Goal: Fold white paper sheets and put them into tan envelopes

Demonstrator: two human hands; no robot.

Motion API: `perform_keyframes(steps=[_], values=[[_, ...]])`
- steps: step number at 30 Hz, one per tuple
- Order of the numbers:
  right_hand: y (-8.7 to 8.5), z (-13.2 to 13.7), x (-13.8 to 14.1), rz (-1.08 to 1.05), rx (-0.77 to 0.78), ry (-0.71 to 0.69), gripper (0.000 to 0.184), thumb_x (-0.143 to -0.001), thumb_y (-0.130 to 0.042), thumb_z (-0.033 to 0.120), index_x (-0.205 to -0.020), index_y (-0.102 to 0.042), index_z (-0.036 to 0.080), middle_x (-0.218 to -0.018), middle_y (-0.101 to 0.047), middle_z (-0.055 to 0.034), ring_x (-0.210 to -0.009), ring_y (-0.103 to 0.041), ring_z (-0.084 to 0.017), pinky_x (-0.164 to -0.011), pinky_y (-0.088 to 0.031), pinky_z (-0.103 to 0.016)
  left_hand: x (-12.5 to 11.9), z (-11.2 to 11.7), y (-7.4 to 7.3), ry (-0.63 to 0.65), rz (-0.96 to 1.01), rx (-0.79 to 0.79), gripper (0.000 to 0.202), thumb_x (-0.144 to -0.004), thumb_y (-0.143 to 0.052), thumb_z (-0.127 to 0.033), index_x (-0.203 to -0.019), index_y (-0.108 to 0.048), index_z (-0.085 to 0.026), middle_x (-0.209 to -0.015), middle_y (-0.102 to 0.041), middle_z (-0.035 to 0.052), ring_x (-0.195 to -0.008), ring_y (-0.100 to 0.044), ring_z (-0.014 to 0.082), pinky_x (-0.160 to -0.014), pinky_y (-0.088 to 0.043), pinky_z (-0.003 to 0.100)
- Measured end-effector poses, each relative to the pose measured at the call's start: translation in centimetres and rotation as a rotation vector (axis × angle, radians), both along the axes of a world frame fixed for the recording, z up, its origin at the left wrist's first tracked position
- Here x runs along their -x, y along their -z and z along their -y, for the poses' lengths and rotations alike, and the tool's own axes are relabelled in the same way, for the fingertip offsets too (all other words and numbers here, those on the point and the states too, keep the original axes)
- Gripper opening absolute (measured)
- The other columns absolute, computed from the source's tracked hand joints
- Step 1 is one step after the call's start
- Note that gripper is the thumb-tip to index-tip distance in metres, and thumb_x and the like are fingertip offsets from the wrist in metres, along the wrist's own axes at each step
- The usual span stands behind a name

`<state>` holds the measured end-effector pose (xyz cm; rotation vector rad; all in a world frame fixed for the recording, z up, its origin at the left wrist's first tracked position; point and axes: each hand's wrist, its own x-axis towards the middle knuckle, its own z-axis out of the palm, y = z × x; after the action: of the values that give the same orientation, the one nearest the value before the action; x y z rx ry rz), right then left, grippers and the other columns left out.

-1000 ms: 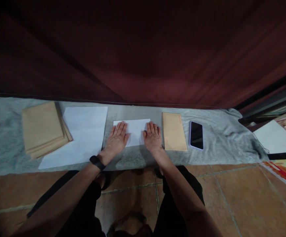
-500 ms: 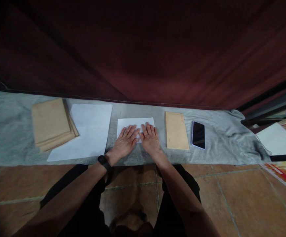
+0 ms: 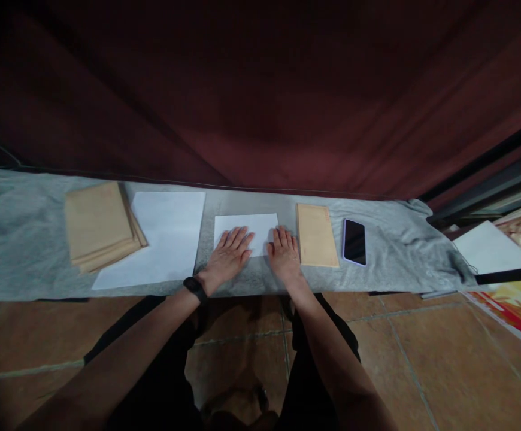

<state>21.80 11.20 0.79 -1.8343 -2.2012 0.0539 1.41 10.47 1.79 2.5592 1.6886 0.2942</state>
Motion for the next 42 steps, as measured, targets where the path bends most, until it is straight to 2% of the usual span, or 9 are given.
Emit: perform_keyframes(steps=[6, 12, 16, 21, 29, 34, 42], values=[[-1.2, -0.3, 2.3, -0.066, 0.12, -0.1, 0.053, -0.106, -0.032, 0.032, -0.155, -0.043, 0.014, -0.165, -0.036, -0.0125, -0.153, -0.033, -0.024, -0.123, -0.03, -0.046, -0.1, 0.2, -0.3, -0.007, -0.018, -0.002, 0.056, -0.105, -0.032, -0.038, -0.157, -0.04, -0.02, -0.167, -0.032, 0.0086, -0.156, -0.025, 0.0277, -0.128, -0.017, 0.053], [-1.5, -1.1, 5.0, -0.093, 0.125, -0.251, 0.054, -0.108, -0.028, 0.036, -0.156, -0.042, 0.015, -0.164, -0.038, -0.0111, -0.153, -0.033, -0.021, -0.125, -0.027, -0.045, 0.0, 0.0, 0.0, 0.017, -0.035, -0.006, 0.059, -0.102, -0.034, -0.03, -0.158, -0.036, -0.012, -0.165, -0.036, 0.0129, -0.157, -0.022, 0.0261, -0.129, -0.016, 0.053], [-0.9, -1.8, 5.3, -0.061, 0.116, -0.228, 0.054, -0.109, -0.027, 0.038, -0.157, -0.04, 0.017, -0.165, -0.035, -0.0084, -0.154, -0.031, -0.022, -0.127, -0.024, -0.045, -0.1, -0.1, 0.3, -0.003, -0.02, -0.015, 0.058, -0.101, -0.032, -0.027, -0.156, -0.037, -0.008, -0.165, -0.035, 0.0137, -0.157, -0.021, 0.0255, -0.129, -0.017, 0.051], [-0.2, -3.0, 5.0, -0.02, 0.069, -0.203, 0.053, -0.109, -0.03, 0.04, -0.157, -0.041, 0.02, -0.166, -0.032, -0.0072, -0.154, -0.03, -0.024, -0.128, -0.021, -0.046, 0.1, -0.5, 0.2, -0.043, 0.007, -0.014, 0.057, -0.103, -0.029, -0.028, -0.156, -0.038, -0.008, -0.164, -0.036, 0.0132, -0.157, -0.023, 0.0244, -0.129, -0.019, 0.048], [-0.3, -4.7, 5.1, -0.001, 0.063, -0.18, 0.052, -0.108, -0.035, 0.039, -0.157, -0.041, 0.022, -0.167, -0.032, -0.0074, -0.153, -0.032, -0.028, -0.126, -0.022, -0.05, 0.3, -2.9, -0.1, -0.067, -0.01, 0.006, 0.057, -0.104, -0.025, -0.03, -0.156, -0.039, -0.01, -0.166, -0.033, 0.012, -0.157, -0.02, 0.0275, -0.129, -0.016, 0.053], [-0.4, -5.1, 5.0, 0.002, 0.042, -0.141, 0.051, -0.108, -0.036, 0.037, -0.156, -0.042, 0.024, -0.166, -0.034, -0.0065, -0.152, -0.034, -0.028, -0.125, -0.023, -0.05, 0.2, -4.2, 0.1, -0.093, -0.007, 0.007, 0.058, -0.105, -0.026, -0.033, -0.157, -0.037, -0.012, -0.165, -0.035, 0.0096, -0.156, -0.023, 0.0274, -0.129, -0.014, 0.052], [0.2, -5.6, 4.5, 0.002, -0.007, -0.108, 0.052, -0.108, -0.038, 0.039, -0.156, -0.043, 0.018, -0.164, -0.037, -0.0102, -0.149, -0.038, -0.029, -0.124, -0.025, -0.048, 0.3, -5.0, -0.1, -0.124, -0.038, -0.001, 0.058, -0.106, -0.025, -0.036, -0.159, -0.035, -0.014, -0.167, -0.032, 0.0084, -0.156, -0.025, 0.0252, -0.129, -0.015, 0.048]])
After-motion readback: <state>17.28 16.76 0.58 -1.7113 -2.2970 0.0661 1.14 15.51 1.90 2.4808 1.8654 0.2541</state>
